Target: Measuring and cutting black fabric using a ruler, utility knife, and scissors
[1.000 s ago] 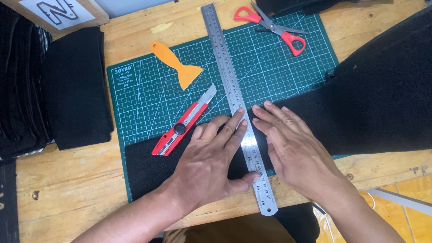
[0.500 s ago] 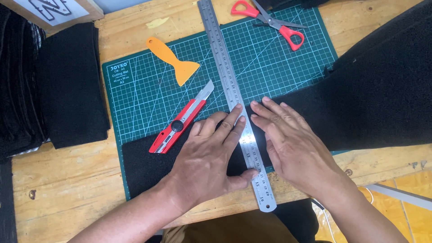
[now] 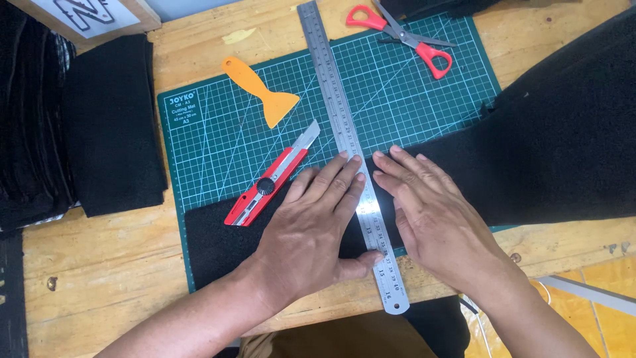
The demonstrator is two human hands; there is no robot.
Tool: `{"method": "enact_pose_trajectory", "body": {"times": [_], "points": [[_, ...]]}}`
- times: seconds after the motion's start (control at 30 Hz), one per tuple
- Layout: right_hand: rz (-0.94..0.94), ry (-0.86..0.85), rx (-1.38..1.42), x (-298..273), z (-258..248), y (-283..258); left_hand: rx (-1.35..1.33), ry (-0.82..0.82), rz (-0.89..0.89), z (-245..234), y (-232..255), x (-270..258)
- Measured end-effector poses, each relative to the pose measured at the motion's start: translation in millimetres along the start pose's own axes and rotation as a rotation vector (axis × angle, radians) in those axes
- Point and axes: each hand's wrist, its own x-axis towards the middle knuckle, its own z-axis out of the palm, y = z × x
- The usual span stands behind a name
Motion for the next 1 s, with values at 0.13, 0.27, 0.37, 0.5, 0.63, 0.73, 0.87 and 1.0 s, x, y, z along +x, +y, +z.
{"method": "enact_pose_trajectory", "body": {"times": [0.13, 0.27, 0.37, 0.5, 0.63, 0.73, 0.87, 1.0], "points": [[-0.007, 0.006, 0.005, 1, -1, 0, -0.028, -0.073, 0.019, 1, -3, 3], [0.006, -0.003, -0.001, 0, 0, -1, -0.028, -0.088, 0.029, 4, -4, 3], [0.018, -0.013, 0.005, 1, -2, -2, -0.039, -0.112, 0.02, 7, -5, 3], [0.02, -0.007, 0.039, 3, -4, -2, -0.068, -0.103, 0.005, 8, -6, 5], [0.04, -0.014, 0.09, 7, -12, -9, -0.016, -0.171, -0.006, 14, -7, 5], [0.096, -0.047, 0.147, 11, -16, -12, -0.015, -0.231, -0.024, 20, -8, 6], [0.158, -0.018, 0.107, 28, -28, -27, -0.038, -0.198, -0.027, 19, -6, 5], [0.065, 0.058, 0.006, 63, -39, -53, -0.121, -0.101, -0.007, 19, -7, 1]]}}
